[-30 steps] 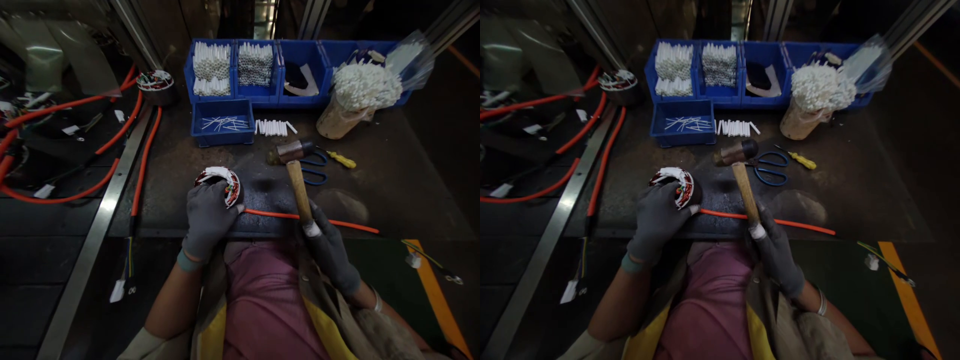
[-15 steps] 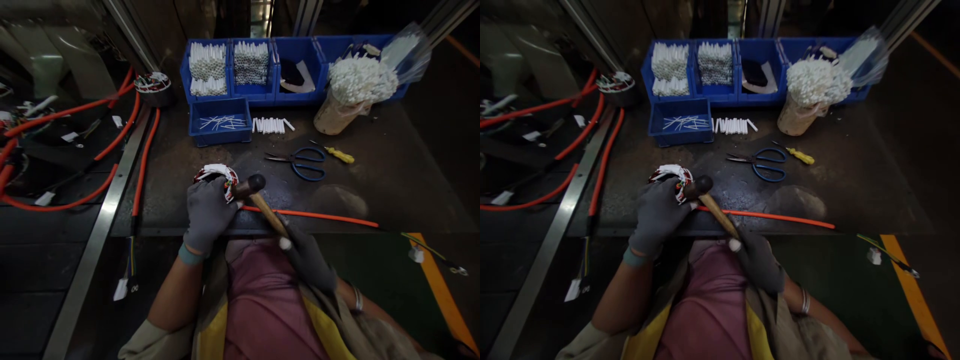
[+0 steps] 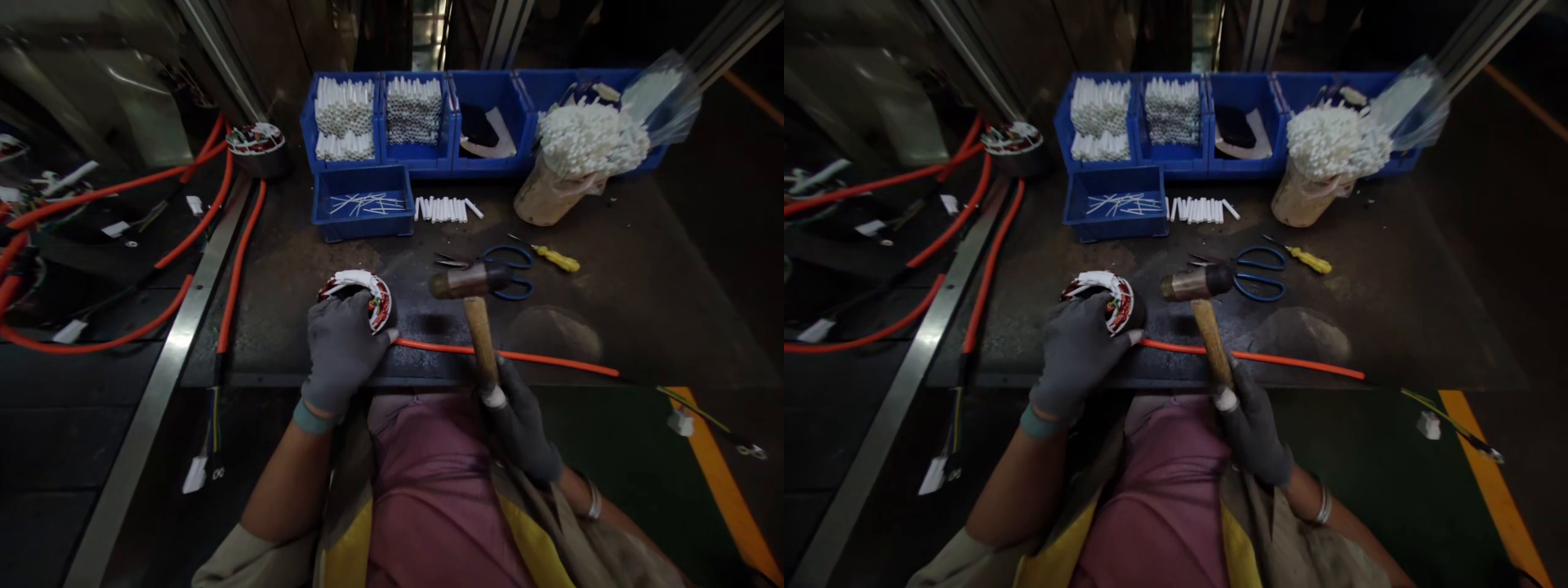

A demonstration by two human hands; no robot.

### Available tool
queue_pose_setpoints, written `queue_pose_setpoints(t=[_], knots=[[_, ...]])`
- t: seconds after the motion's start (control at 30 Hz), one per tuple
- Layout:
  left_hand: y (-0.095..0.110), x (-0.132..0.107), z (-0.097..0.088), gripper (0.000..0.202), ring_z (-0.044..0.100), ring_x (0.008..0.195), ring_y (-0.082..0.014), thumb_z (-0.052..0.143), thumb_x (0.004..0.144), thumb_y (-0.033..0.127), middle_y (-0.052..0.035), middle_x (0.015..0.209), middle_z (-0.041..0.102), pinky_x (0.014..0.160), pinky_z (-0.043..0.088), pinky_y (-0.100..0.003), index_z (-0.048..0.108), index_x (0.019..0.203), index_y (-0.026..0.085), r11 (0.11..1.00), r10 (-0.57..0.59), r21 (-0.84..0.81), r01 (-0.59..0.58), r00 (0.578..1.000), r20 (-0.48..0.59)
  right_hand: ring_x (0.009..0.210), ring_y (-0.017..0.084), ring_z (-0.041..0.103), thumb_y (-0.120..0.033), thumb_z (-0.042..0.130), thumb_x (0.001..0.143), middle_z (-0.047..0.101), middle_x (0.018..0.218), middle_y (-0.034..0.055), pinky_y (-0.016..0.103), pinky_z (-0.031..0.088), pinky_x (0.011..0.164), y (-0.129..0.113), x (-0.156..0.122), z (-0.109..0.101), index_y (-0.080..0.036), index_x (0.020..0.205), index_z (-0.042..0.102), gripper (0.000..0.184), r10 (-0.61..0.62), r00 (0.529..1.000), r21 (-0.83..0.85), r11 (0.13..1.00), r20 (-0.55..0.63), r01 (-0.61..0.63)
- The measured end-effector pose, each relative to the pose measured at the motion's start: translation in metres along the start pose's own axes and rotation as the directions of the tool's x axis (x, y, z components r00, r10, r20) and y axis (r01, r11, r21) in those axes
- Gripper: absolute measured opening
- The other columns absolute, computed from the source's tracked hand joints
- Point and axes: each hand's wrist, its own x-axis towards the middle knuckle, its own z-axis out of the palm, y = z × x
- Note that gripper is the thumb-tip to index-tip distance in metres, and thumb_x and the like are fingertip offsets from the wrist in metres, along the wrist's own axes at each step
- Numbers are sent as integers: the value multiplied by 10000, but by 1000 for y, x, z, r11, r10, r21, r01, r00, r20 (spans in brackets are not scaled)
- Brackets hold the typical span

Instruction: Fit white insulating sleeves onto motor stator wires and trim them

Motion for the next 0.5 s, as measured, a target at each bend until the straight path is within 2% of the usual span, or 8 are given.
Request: queue_pose_setpoints(t=[0.03,0.1,0.17,0.2,0.27,0.33,0.43,0.5], knots=[[-2,0,1,445,665,1006,-361,807,772,477,-128,1050,727,903,467,-459,659,1068,180,1000,0,-12,0,1000,-3,695,204,622,-565,512,1004,689,835,55,310,547,660,-1,1,0,-170,1363,628,546,-7,1000,-25,1000,23,8],[-9,1,1,428,670,1004,-358,813,771,453,-126,1048,734,902,478,-462,672,1066,176,998,37,-47,-37,999,0,779,238,661,-581,519,995,719,889,80,352,572,739,-3,3,-3,-183,1293,679,522,-9,985,-52,998,173,18],[-20,1,-2,455,670,1044,-354,848,748,427,-124,1071,740,933,488,-461,688,1088,170,986,141,-93,-140,990,4,897,270,688,-599,534,986,743,978,95,389,585,827,-5,7,-15,-196,1231,717,506,16,950,-26,1000,311,-9],[-26,0,-5,481,666,1076,-351,873,729,411,-123,1086,743,976,485,-463,695,1102,165,971,210,-113,-209,978,0,961,282,693,-605,544,981,748,1035,98,400,586,864,-6,9,-24,-199,1232,720,509,39,945,-3,999,324,-40],[-35,-5,-11,525,652,1144,-338,911,702,373,-123,1127,743,1095,441,-471,701,1136,163,936,328,-130,-326,945,-11,1066,301,684,-619,600,946,739,1158,103,406,585,905,-9,18,-44,-203,1282,703,545,95,960,17,994,262,-103],[-35,-13,-16,537,650,1165,-318,911,722,341,-119,1156,739,1181,379,-481,696,1183,168,924,365,-124,-363,931,-5,990,282,694,-629,656,908,740,1141,98,367,598,820,-14,30,-62,-202,1340,672,607,148,973,-5,989,175,-149],[-16,-29,-13,576,661,1133,-320,876,785,400,-141,1180,726,1186,381,-516,672,1258,143,963,254,-91,-253,967,1,676,184,610,-628,650,922,703,844,45,259,512,563,-28,52,-72,-185,1360,649,622,147,976,-54,989,161,-140],[3,-38,-4,599,645,1154,-355,847,816,447,-170,1199,711,1142,418,-551,660,1277,112,991,117,-55,-120,992,-56,587,150,537,-621,607,957,639,719,6,229,445,500,-39,66,-66,-175,1388,622,621,124,971,-84,991,205,-109]])
